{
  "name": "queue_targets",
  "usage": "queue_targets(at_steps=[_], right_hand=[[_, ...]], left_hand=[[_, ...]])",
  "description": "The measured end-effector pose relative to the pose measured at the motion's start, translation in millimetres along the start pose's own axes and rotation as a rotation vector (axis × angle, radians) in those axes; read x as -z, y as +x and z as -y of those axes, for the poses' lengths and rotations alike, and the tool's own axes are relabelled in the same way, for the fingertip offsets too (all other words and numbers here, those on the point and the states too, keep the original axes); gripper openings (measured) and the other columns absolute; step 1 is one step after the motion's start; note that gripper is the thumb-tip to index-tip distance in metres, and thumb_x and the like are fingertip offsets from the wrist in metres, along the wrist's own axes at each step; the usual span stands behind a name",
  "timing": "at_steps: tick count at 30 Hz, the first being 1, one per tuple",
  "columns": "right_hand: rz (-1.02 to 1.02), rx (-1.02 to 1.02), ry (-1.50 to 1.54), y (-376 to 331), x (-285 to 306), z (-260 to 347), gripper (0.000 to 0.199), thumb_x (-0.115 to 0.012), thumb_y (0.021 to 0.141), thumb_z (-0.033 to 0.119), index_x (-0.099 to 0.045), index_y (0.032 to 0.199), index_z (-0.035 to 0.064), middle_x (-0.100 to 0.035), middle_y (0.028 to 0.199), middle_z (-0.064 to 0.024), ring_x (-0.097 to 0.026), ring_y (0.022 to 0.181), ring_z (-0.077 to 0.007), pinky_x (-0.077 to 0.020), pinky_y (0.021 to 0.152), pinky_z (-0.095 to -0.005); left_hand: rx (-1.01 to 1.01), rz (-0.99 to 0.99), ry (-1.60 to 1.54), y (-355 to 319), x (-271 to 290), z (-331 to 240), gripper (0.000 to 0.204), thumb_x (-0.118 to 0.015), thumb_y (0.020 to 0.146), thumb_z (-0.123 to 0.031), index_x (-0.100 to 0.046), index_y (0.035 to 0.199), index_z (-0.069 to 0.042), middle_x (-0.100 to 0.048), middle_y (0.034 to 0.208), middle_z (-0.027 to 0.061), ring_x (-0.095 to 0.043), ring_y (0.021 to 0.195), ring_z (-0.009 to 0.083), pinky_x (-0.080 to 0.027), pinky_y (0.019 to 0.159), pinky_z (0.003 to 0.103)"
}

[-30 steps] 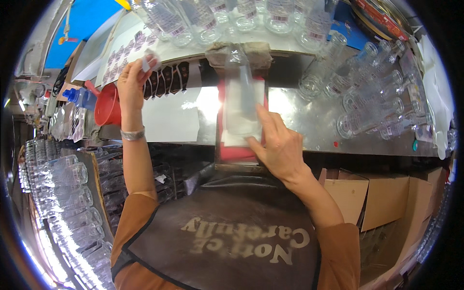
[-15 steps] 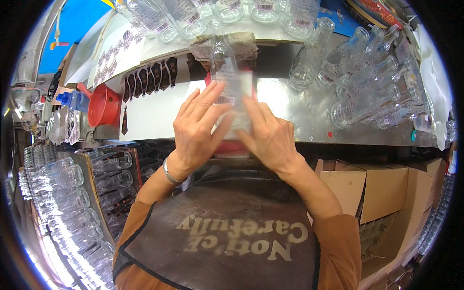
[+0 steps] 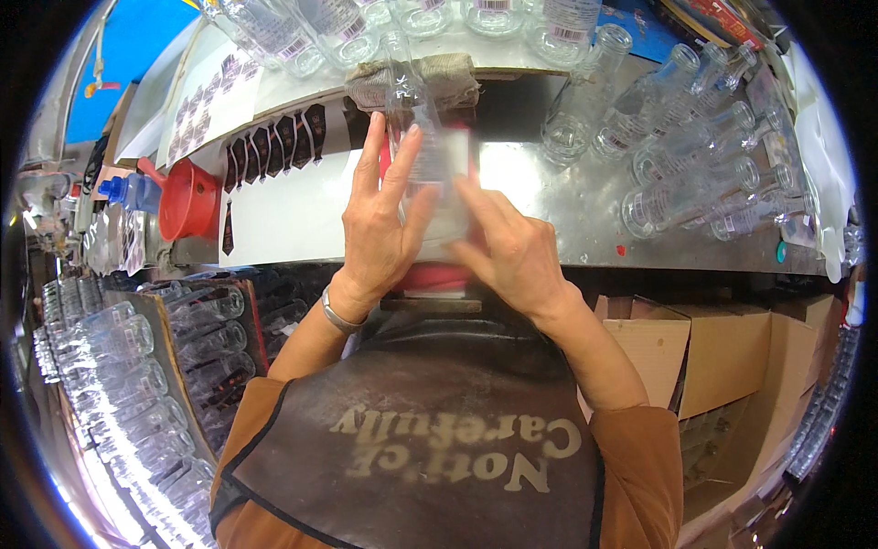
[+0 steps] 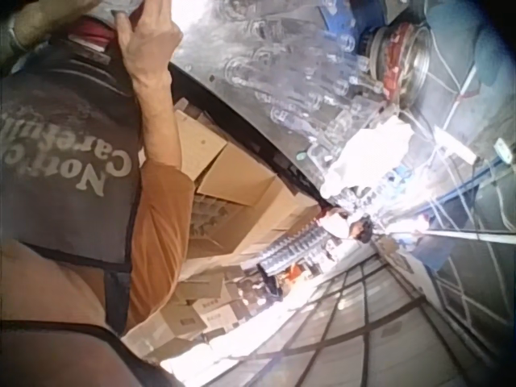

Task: The person repeatedly picks up clear plastic bottles, applies a printed label to each bottle's body, smooths the label, and places the labeled bottle into a cardboard box. The person also retrieves bottles from a nearby tray and continues the labeling cycle.

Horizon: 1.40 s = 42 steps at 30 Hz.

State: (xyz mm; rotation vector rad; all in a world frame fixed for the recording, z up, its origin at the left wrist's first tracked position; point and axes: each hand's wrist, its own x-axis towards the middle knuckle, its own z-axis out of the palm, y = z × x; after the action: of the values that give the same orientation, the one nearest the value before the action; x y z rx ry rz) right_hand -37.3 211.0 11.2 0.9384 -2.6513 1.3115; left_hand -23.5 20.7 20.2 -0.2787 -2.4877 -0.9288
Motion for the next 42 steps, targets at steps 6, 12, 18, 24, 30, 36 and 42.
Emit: queue_targets(at_steps=[6,12,18,24,30,36,42], right_hand=[[0.162,-0.147,0.294,12.2,22.2,-9.4,0.057,-0.078,0.078,0.005,-0.059,0.132,0.0032,-0.068,0.117,-0.0053,-0.046,0.053,-0.0035,-0.0414,0.054,-0.0216],[0.061,-0.309,0.506,75.9,9.4,-23.0,0.043,-0.052,0.103,0.035,-0.066,0.117,-0.0027,-0.069,0.102,-0.0037,-0.056,0.08,-0.008,-0.0453,0.065,-0.0234],[0.111,-0.289,0.351,95.2,3.6,-15.3,0.046,-0.06,0.097,0.04,-0.069,0.109,-0.0028,-0.069,0.09,-0.0069,-0.059,0.085,-0.0113,-0.0479,0.074,-0.0285],[0.071,-0.278,0.232,104.6,6.5,-7.6,0.054,-0.063,0.09,0.048,-0.072,0.098,-0.0042,-0.069,0.08,-0.0168,-0.064,0.075,-0.0234,-0.0496,0.071,-0.0346],[0.056,-0.288,0.165,104.8,2.5,-8.8,0.052,-0.064,0.093,0.046,-0.071,0.096,-0.0045,-0.053,0.063,-0.006,-0.047,0.063,-0.0118,-0.0398,0.058,-0.0314],[0.071,-0.233,0.273,98.0,2.0,-16.7,0.053,-0.059,0.097,0.047,-0.069,0.109,-0.0035,-0.064,0.08,-0.006,-0.053,0.066,-0.011,-0.0439,0.061,-0.029],[0.175,-0.414,0.615,70.1,5.8,-32.1,0.053,-0.051,0.103,0.044,-0.062,0.125,-0.0028,-0.068,0.103,-0.0111,-0.054,0.054,-0.0072,-0.0444,0.055,-0.0206]], left_hand=[[0.088,-0.015,-0.225,-2.6,8.9,5.3,0.058,-0.066,0.093,-0.017,-0.046,0.145,-0.001,-0.029,0.155,0.0313,-0.04,0.139,0.0441,-0.041,0.108,0.043],[0.001,-0.048,-0.215,0.5,6.3,6.4,0.046,-0.065,0.091,-0.008,-0.057,0.135,0.0,-0.031,0.155,0.0294,-0.038,0.142,0.041,-0.037,0.111,0.043],[0.034,-0.018,-0.177,-5.2,3.3,10.9,0.048,-0.068,0.09,-0.011,-0.057,0.135,0.0,-0.033,0.152,0.0336,-0.04,0.139,0.0451,-0.038,0.11,0.044],[0.092,-0.097,-0.21,-7.9,-4.3,5.6,0.053,-0.069,0.089,-0.012,-0.053,0.138,0.001,-0.035,0.149,0.0362,-0.044,0.135,0.047,-0.041,0.107,0.043],[0.079,-0.099,-0.157,-5.5,-4.1,4.8,0.056,-0.07,0.089,-0.013,-0.051,0.139,0.002,-0.036,0.149,0.0367,-0.047,0.133,0.0463,-0.043,0.106,0.042],[0.113,-0.074,-0.251,-7.9,-2.1,3.9,0.058,-0.07,0.088,-0.01,-0.05,0.141,0.001,-0.032,0.152,0.0344,-0.041,0.139,0.0428,-0.038,0.11,0.042],[0.128,-0.065,-0.287,3.7,9.6,13.1,0.046,-0.059,0.093,-0.004,-0.055,0.139,-0.004,-0.035,0.153,0.0258,-0.044,0.137,0.0382,-0.04,0.11,0.04]])
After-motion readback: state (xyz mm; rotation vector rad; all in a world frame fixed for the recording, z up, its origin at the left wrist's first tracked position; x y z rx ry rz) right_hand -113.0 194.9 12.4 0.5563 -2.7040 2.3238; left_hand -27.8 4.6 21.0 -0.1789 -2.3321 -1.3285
